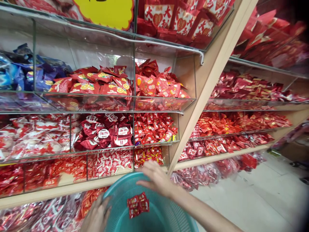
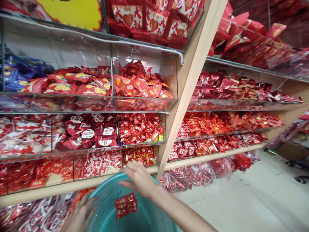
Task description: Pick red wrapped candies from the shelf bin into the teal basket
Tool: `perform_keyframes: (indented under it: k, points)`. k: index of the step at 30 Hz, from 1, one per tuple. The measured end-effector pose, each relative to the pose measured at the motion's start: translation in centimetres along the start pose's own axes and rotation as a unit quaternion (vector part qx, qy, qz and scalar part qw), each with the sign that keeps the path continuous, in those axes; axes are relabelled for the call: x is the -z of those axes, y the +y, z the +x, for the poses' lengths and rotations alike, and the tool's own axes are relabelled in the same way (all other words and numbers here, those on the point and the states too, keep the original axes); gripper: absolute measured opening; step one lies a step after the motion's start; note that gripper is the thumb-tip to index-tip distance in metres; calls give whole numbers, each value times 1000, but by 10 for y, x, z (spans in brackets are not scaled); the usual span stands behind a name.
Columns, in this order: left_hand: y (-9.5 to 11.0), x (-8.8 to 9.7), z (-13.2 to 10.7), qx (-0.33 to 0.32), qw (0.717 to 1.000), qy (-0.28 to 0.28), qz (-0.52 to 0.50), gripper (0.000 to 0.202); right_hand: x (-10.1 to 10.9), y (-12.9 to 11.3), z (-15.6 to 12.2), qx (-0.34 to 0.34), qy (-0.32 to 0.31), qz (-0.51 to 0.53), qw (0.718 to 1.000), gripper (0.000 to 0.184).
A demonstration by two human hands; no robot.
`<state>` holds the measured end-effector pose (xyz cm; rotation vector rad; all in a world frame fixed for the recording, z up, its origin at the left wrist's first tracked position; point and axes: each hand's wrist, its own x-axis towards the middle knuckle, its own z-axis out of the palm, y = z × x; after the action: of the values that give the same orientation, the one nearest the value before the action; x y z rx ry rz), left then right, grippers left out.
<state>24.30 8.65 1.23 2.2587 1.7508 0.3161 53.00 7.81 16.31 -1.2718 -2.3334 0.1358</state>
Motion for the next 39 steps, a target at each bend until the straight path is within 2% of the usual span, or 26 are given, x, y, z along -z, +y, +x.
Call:
perform_keyframes:
  k: [3,5,7,10,16,24,32,39]
  points:
    - [0,-1,0,-11,999,-22,32,46,63,3,21,9,73,-41,996,31]
    - [1,1,-1,-11,999,-27,41,46,94,12,36,8,81,-67,994,29]
    - [3,2,-1,-8,999,-29,45,46,116,23,53,2,45,-70,997,29]
    - [3,2,0,-3,998,-29,47,45,134,34,75,-2,-33,-58,998,34]
    - [-1,-3,0,-18,998,0,54,42,137,37,100,-31,-120,-83,989,32]
    - [-1,-2,2,-11,997,-27,65,45,138,34,108,-57,-162,-118,978,30]
    - [-4,-6,3,-20,997,-23,73,47,138,31,109,-37,-152,-140,978,26]
    - [1,-2,0,-18,997,-11,72,45,141,35,101,-29,-130,-98,986,20]
